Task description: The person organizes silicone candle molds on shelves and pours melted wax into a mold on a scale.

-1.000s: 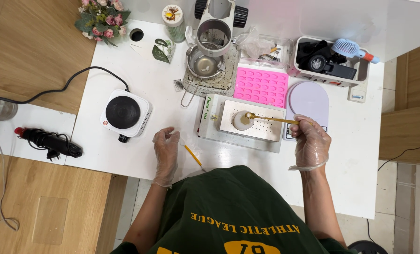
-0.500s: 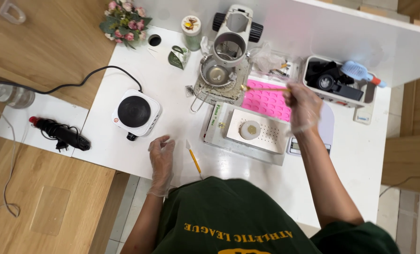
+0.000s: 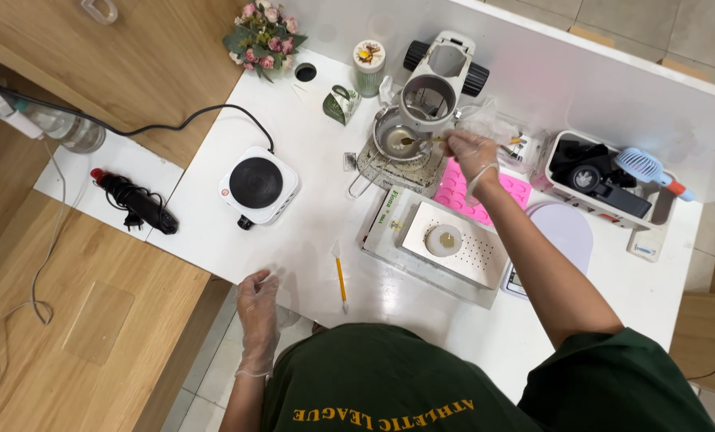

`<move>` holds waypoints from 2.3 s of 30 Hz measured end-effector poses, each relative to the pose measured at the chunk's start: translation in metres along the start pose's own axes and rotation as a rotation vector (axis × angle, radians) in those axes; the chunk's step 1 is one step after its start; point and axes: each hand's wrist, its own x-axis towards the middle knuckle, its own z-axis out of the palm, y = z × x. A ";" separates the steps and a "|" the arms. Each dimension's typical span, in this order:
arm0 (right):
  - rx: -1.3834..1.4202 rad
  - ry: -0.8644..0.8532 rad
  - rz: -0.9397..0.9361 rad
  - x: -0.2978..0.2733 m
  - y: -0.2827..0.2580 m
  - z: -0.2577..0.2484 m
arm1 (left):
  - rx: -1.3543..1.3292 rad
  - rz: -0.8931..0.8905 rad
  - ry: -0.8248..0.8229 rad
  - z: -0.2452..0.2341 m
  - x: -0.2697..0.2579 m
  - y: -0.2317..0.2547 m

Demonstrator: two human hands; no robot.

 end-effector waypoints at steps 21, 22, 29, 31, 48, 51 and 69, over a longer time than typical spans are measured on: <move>0.504 0.515 -0.076 -0.239 -0.039 -0.092 | 0.183 0.127 -0.394 0.066 -0.006 0.046; 0.512 0.541 -0.074 -0.245 -0.035 -0.090 | 0.198 0.134 -0.414 0.067 -0.009 0.050; 0.491 0.564 -0.098 -0.269 -0.018 -0.079 | 0.283 0.103 -0.482 0.082 -0.039 0.080; 0.517 0.562 -0.104 -0.271 -0.017 -0.074 | 0.302 0.097 -0.483 0.081 -0.039 0.074; 0.448 0.512 -0.049 -0.251 0.008 -0.061 | 0.342 0.053 -0.428 0.065 -0.060 0.048; 0.437 0.495 -0.067 -0.249 0.009 -0.064 | 0.344 0.052 -0.422 0.065 -0.062 0.042; 0.317 0.314 -0.149 -0.262 -0.033 -0.062 | 0.345 0.114 -0.448 0.073 -0.076 0.042</move>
